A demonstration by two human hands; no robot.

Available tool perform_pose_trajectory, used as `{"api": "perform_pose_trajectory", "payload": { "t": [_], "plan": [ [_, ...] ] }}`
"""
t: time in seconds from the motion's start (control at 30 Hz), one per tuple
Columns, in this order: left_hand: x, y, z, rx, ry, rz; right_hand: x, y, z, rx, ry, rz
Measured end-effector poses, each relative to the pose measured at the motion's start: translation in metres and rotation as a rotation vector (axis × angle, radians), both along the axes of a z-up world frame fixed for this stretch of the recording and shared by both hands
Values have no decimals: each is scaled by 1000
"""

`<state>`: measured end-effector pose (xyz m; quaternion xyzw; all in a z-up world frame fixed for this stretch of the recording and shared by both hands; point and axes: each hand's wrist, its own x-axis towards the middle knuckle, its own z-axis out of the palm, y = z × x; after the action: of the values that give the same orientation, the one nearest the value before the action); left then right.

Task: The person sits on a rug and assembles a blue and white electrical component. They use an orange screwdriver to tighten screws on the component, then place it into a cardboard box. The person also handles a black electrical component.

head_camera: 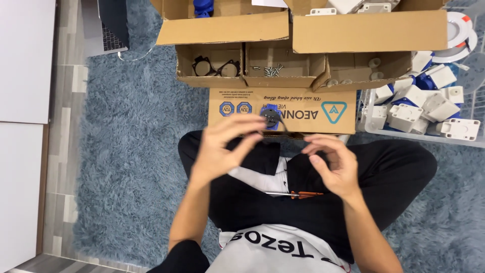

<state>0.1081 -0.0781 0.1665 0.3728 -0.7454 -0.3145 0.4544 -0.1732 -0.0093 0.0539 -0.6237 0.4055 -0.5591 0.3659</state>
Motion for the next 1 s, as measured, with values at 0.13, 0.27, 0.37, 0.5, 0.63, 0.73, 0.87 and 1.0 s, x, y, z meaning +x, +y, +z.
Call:
{"api": "perform_pose_trajectory", "payload": {
  "t": [0.13, 0.27, 0.37, 0.5, 0.63, 0.73, 0.87, 1.0],
  "plan": [
    [-27, 14, -34, 192, 119, -124, 17, 6, -12, 135, -269, 105],
    [-45, 16, -44, 231, 115, -143, 13, 7, -28, 140, -119, -24],
    [-23, -10, -62, -25, -74, -35, 1, 5, -37, 149, -116, -79],
    [-1, -30, -78, 29, -277, -28, -9, 0, -34, 161, -119, -101],
    [-3, -35, -99, 110, -250, -55, -13, -9, -27, 126, -94, -132],
    [-13, -37, -117, 87, -198, -47, -15, -17, -19, 96, -72, -167],
    [-37, -35, -133, 44, -171, -37, -17, -27, -16, 22, 0, -204],
    [-50, -32, -110, 38, -178, -7, -17, -48, -5, -76, 125, -230]
  ]
}}
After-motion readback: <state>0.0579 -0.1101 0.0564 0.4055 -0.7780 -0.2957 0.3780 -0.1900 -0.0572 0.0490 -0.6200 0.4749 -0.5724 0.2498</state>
